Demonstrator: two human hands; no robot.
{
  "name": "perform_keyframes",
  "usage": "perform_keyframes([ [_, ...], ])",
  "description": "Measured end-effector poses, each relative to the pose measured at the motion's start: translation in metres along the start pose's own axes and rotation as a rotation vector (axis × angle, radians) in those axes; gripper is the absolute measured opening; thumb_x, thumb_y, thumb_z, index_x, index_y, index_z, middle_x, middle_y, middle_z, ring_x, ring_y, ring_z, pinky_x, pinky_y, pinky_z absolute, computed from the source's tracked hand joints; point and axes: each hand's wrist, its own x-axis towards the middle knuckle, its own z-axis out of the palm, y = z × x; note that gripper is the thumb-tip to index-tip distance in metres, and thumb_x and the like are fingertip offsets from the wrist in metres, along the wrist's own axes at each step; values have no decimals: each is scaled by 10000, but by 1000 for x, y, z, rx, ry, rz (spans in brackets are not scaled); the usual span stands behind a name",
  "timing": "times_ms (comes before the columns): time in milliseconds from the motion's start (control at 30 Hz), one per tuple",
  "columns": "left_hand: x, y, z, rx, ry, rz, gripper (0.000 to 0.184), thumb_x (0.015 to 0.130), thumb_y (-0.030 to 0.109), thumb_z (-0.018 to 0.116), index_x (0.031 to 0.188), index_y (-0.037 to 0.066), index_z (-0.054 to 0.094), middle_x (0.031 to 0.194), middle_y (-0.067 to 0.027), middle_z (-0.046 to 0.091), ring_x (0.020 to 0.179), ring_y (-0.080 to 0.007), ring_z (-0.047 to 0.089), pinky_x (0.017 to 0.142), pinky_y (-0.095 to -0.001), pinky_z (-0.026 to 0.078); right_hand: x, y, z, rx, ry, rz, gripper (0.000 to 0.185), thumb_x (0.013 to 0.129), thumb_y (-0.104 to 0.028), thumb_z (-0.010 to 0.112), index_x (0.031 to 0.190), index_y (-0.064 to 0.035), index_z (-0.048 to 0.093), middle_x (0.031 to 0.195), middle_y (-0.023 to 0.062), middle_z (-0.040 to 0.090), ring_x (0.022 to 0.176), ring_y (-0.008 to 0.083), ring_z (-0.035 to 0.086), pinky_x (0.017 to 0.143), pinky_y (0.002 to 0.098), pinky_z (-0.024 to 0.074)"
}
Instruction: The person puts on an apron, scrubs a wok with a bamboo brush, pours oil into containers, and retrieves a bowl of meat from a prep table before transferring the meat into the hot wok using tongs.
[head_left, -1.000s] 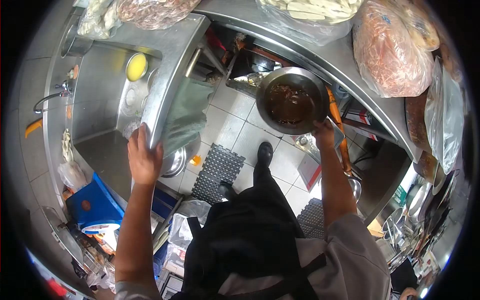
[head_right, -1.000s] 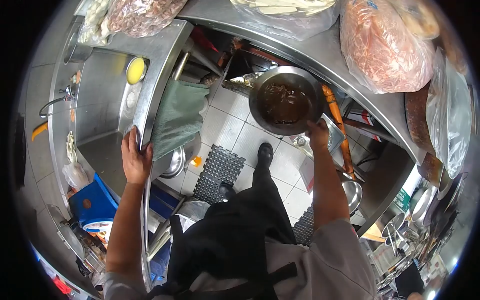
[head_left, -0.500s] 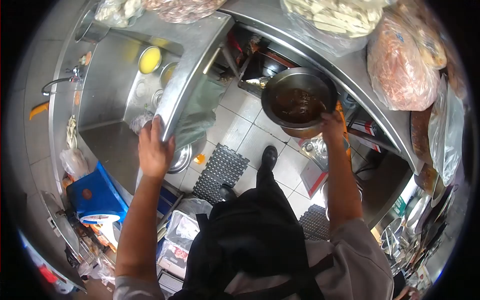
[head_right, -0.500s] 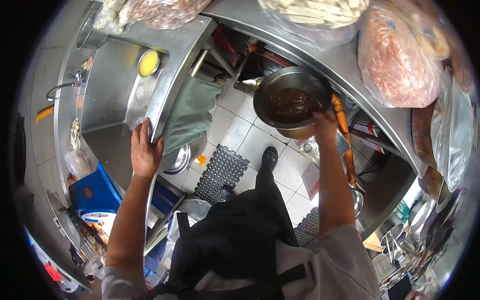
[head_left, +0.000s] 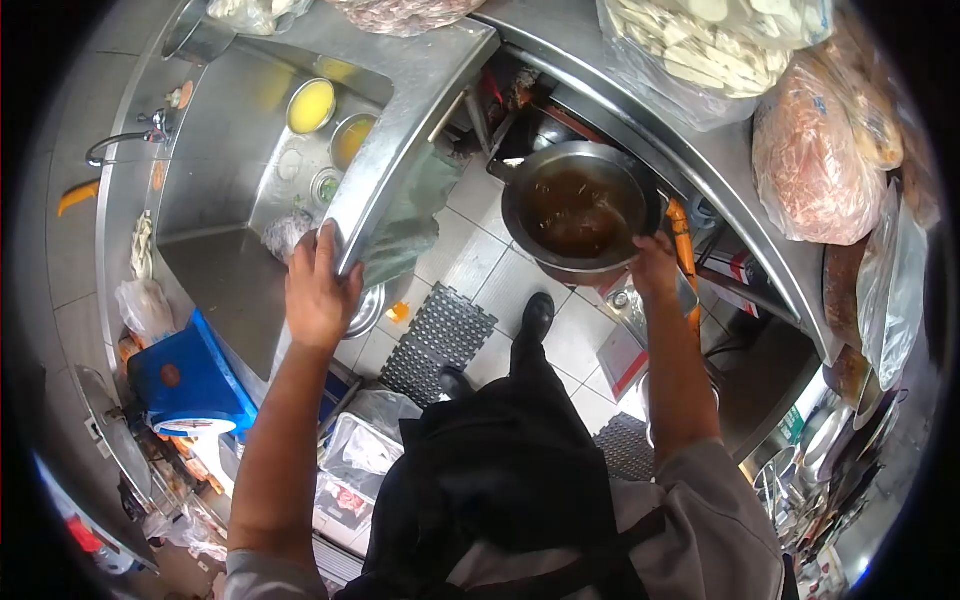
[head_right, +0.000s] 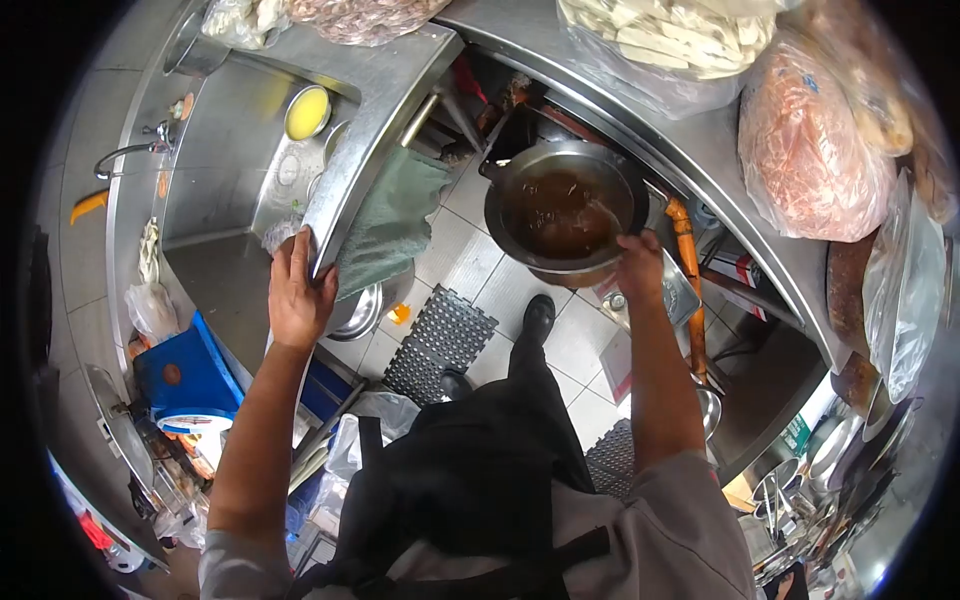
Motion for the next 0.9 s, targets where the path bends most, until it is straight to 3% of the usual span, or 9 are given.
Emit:
perform_keyframes([
  [133,2,1,-3,-13,-24,-24,722,734,182,741,1383,141,427,1206,-178,513,1042,-364,546,839,-443,467,-13,-31,29,-25,-7,-93,216,746,51,599,748,-140,498,701,20,616,544,157,596,405,267,433],
  [167,1,1,-2,-12,-25,-30,722,734,182,741,1383,141,427,1206,-178,513,1042,-364,546,839,-443,467,-3,-24,21,-108,-99,-29,185,760,38,607,734,-119,512,696,12,606,495,123,559,395,250,422],
  [333,1,0,-2,-12,-17,-13,718,735,184,737,1381,139,427,1224,-183,507,1055,-368,542,848,-443,466,3,24,21,-310,-65,-27,172,774,36,620,773,-110,530,683,4,591,440,85,484,377,250,400],
  [433,1,0,-2,-12,-22,-10,721,732,183,739,1381,137,427,1222,-185,508,1053,-370,543,846,-444,466,-14,17,12,-339,-93,33,172,763,44,620,796,-102,537,713,12,604,498,112,526,449,260,455],
  [500,1,1,-2,-10,-23,-10,722,731,182,739,1380,136,427,1222,-186,509,1052,-371,544,845,-445,467,-19,1,2,-217,-12,15,160,757,55,608,815,-81,546,754,25,616,599,137,577,564,275,507],
  [600,3,1,-3,-1,-29,-18,724,728,180,740,1379,136,426,1223,-189,508,1049,-373,545,844,-446,467,-31,-33,29,-150,-48,-7,164,755,55,600,790,-88,528,805,40,637,682,145,601,647,281,520],
  [733,2,1,-3,-1,-42,-23,721,732,186,737,1380,136,424,1233,-191,504,1056,-370,545,854,-445,467,1,-13,11,-287,-181,-23,134,770,35,604,808,-83,553,827,60,661,605,158,592,529,283,508],
  [833,2,1,-3,9,-28,-11,706,742,192,732,1377,136,428,1234,-188,506,1068,-366,544,861,-443,466,13,20,10,-371,-204,52,192,777,53,588,905,-89,582,842,34,653,710,143,618,573,247,491],
  [900,2,1,-3,9,-42,-28,698,747,195,730,1376,137,432,1229,-187,510,1072,-365,543,863,-442,466,11,32,1,-311,-188,79,193,775,53,593,902,-92,585,834,33,653,701,144,615,568,252,492],
])
